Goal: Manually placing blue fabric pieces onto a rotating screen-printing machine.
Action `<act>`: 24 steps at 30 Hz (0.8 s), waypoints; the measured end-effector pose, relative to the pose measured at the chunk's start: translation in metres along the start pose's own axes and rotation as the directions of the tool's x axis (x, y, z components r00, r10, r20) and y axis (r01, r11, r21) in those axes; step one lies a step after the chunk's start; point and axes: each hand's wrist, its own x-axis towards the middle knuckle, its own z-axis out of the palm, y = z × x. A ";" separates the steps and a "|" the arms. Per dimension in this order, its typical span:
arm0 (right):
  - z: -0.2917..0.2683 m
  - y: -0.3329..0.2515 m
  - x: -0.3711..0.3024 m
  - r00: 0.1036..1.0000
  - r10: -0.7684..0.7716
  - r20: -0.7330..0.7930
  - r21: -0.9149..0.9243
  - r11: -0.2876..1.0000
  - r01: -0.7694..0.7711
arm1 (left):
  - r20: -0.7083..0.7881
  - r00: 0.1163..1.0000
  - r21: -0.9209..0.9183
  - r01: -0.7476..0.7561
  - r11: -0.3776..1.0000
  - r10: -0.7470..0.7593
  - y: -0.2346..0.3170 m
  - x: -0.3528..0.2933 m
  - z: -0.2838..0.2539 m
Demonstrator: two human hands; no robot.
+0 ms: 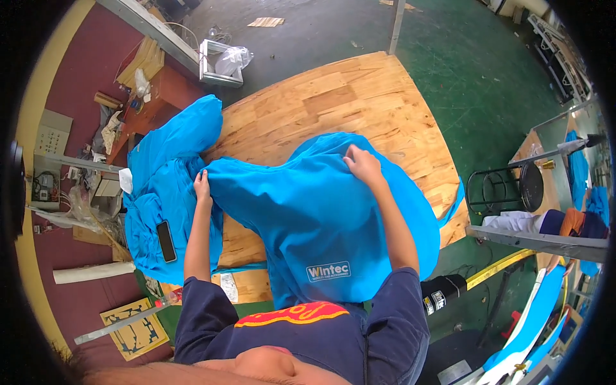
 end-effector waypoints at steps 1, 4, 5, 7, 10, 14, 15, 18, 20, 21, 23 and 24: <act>-0.002 -0.001 0.004 0.987 -0.122 -0.104 0.252 0.957 0.145 | -0.024 0.996 -0.001 -0.082 0.997 0.082 0.002 0.000 -0.001; -0.011 -0.001 0.008 0.799 -0.212 -0.562 0.383 0.790 0.479 | -0.146 0.959 -0.024 -0.251 0.968 0.245 0.007 -0.001 0.004; -0.021 -0.005 -0.001 0.839 -0.107 -0.534 0.392 0.847 0.358 | -0.075 0.973 0.096 -0.210 0.973 0.217 0.008 -0.005 0.005; -0.005 0.026 0.007 0.836 -0.135 -0.532 0.362 0.856 0.368 | -0.052 0.964 0.161 -0.250 0.955 0.262 0.003 -0.007 0.017; 0.019 0.025 0.022 0.879 -0.144 -0.455 0.288 0.910 0.299 | -0.078 0.933 0.320 -0.310 0.895 0.351 -0.018 0.009 -0.005; 0.014 0.020 0.026 0.844 -0.086 -0.529 0.246 0.937 0.249 | -0.099 0.931 0.335 -0.302 0.893 0.352 -0.013 0.011 0.004; 0.012 0.017 0.028 0.817 -0.044 -0.576 0.268 0.933 0.240 | -0.106 0.901 0.363 -0.360 0.860 0.422 -0.010 0.013 0.003; 0.010 0.031 0.028 0.749 -0.056 -0.661 0.139 0.971 0.196 | -0.005 0.911 0.373 -0.381 0.846 0.412 0.003 -0.003 0.013; 0.020 0.014 0.012 0.713 -0.147 -0.686 0.006 0.978 0.207 | -0.024 0.497 0.720 -0.594 0.360 0.867 0.015 -0.024 0.007; 0.018 0.011 -0.005 0.688 -0.185 -0.701 -0.064 0.978 0.197 | 0.029 0.511 0.691 -0.631 0.352 0.859 0.022 -0.045 0.015; 0.011 0.004 -0.066 0.677 -0.137 -0.723 -0.080 0.990 0.115 | 0.358 0.408 0.485 -0.850 0.206 0.840 0.045 -0.105 0.028; 0.012 -0.003 -0.099 0.665 -0.144 -0.733 -0.092 0.989 0.113 | 0.491 0.392 0.292 -0.915 0.277 0.778 0.054 -0.143 0.030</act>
